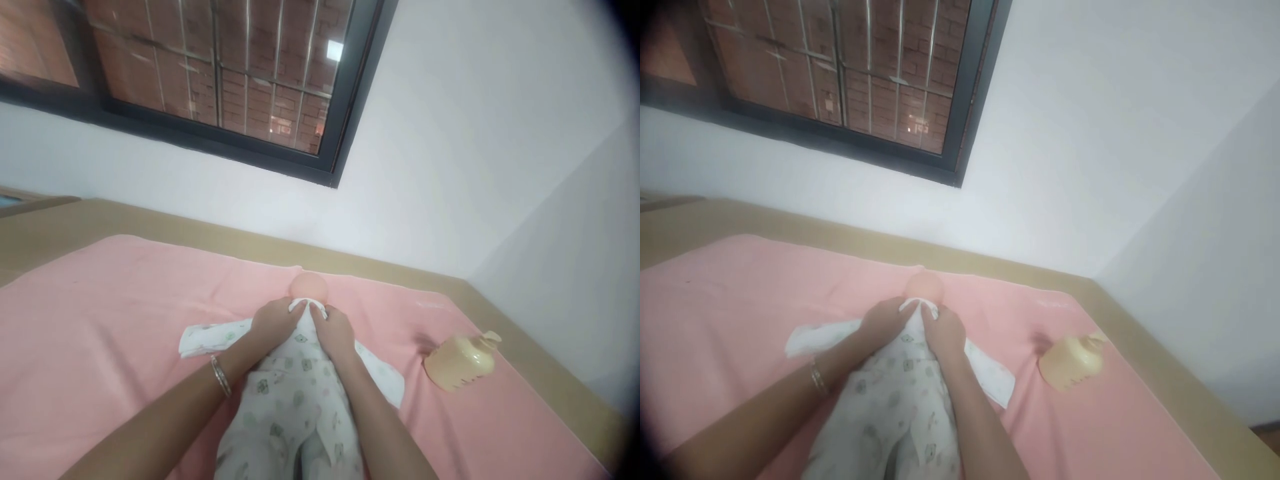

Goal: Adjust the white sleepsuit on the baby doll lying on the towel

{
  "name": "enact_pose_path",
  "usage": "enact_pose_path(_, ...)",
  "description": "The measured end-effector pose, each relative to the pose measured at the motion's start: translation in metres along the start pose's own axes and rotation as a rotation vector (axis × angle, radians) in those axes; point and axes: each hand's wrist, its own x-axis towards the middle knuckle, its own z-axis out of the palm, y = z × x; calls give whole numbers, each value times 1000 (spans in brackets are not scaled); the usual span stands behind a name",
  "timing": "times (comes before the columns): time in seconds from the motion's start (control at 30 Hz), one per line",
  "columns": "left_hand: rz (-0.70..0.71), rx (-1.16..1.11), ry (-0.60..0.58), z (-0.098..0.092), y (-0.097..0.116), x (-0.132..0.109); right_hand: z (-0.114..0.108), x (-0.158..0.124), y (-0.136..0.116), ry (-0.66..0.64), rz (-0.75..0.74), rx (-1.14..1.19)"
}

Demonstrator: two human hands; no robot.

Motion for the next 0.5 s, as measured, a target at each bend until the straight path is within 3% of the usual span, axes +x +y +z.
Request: enact_pose_path(0.5, 16, -72, -1, -1, -2, -1, 8, 3, 10, 60, -43, 88)
